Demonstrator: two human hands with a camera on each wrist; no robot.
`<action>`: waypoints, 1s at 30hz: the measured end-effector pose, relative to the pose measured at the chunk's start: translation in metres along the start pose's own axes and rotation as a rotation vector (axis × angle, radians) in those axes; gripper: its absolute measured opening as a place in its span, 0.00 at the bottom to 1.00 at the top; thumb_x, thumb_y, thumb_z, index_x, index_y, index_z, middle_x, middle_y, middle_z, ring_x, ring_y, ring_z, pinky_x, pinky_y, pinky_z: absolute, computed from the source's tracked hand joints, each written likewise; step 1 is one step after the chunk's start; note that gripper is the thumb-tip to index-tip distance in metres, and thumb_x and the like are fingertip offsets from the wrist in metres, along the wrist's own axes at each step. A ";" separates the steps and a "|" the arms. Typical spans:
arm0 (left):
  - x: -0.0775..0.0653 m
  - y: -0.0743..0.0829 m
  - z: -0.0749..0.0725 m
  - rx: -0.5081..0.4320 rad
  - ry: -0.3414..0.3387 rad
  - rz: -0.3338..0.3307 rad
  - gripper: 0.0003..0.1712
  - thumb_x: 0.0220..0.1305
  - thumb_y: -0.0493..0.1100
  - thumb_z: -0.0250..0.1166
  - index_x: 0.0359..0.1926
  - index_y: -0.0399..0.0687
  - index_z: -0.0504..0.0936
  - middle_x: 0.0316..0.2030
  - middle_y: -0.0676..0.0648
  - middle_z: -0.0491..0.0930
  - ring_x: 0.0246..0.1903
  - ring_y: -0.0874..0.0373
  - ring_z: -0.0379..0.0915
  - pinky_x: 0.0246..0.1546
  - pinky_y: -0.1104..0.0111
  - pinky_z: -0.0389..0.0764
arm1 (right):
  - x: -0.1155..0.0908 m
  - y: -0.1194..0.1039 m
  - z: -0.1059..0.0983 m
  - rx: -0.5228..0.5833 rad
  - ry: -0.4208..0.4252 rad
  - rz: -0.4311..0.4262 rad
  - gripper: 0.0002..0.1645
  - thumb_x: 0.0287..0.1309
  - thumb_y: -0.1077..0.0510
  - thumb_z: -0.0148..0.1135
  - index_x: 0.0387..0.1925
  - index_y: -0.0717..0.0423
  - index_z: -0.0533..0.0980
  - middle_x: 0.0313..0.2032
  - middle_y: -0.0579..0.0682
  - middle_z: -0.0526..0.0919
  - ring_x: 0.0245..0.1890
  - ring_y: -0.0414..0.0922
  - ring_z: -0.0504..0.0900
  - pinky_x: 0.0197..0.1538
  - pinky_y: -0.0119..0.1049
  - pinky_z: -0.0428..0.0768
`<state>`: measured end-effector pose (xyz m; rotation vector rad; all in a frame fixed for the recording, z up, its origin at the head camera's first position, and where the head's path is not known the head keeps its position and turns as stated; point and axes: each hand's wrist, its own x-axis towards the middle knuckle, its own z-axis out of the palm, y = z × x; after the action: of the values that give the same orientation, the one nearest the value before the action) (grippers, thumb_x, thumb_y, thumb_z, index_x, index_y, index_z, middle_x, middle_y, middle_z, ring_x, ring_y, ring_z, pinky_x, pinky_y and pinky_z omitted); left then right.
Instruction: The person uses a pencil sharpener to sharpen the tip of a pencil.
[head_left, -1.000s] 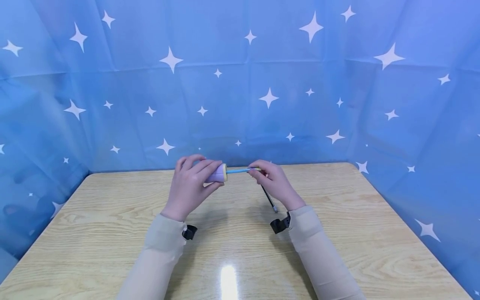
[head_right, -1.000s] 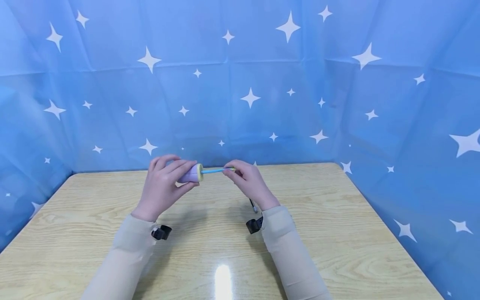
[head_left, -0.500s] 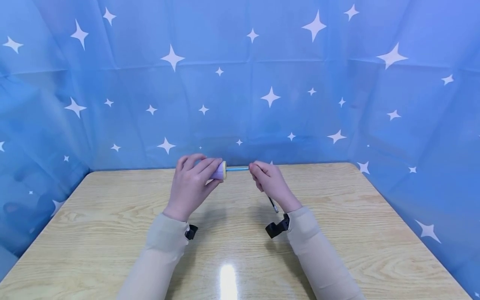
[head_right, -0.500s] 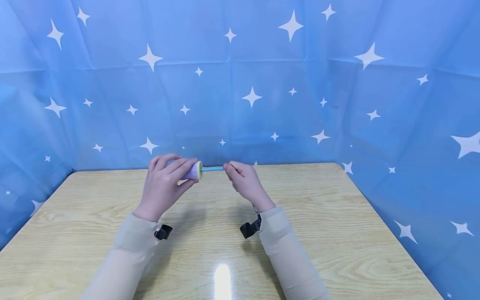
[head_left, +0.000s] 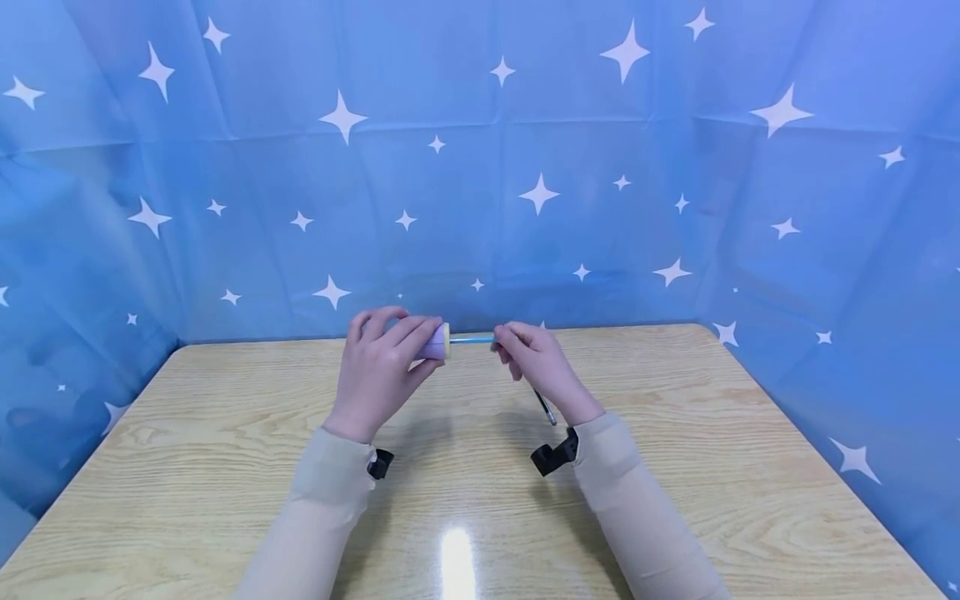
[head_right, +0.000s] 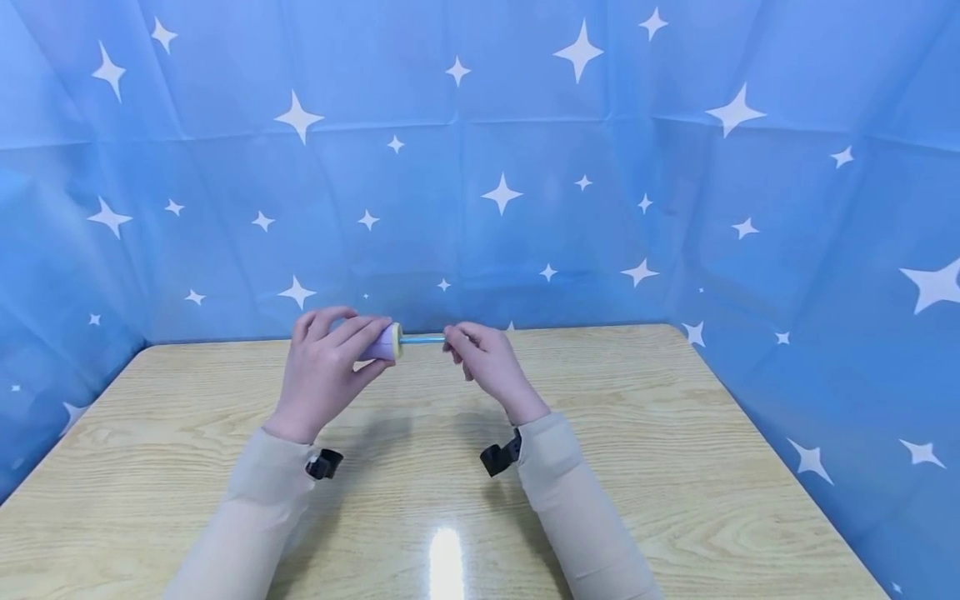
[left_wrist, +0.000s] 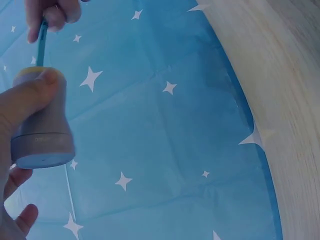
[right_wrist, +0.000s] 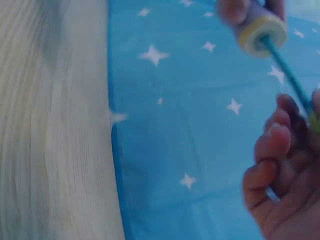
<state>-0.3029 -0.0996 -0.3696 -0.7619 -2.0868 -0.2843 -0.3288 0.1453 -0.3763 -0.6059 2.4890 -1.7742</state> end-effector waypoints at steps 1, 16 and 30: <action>0.000 -0.001 -0.001 -0.005 -0.010 -0.009 0.29 0.45 0.48 0.80 0.51 0.49 0.85 0.43 0.49 0.84 0.51 0.47 0.71 0.53 0.49 0.65 | 0.000 0.001 -0.001 -0.060 0.019 -0.043 0.21 0.73 0.47 0.48 0.38 0.57 0.79 0.22 0.50 0.74 0.20 0.50 0.71 0.32 0.43 0.74; 0.002 -0.007 -0.011 -0.311 -0.219 -0.215 0.27 0.46 0.51 0.78 0.50 0.50 0.86 0.42 0.52 0.85 0.54 0.53 0.66 0.55 0.51 0.59 | -0.002 0.002 -0.011 -0.273 0.049 -0.343 0.09 0.68 0.55 0.57 0.43 0.52 0.82 0.25 0.46 0.74 0.20 0.44 0.70 0.26 0.38 0.70; 0.001 -0.008 -0.011 -0.141 -0.105 -0.080 0.29 0.44 0.49 0.80 0.50 0.48 0.86 0.42 0.50 0.85 0.52 0.51 0.69 0.54 0.51 0.62 | 0.000 0.008 0.005 -0.203 0.082 -0.408 0.18 0.72 0.60 0.50 0.22 0.48 0.68 0.17 0.45 0.60 0.15 0.43 0.56 0.32 0.39 0.63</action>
<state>-0.3011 -0.1101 -0.3620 -0.7922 -2.2179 -0.4482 -0.3302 0.1430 -0.3849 -1.1484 2.7817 -1.6917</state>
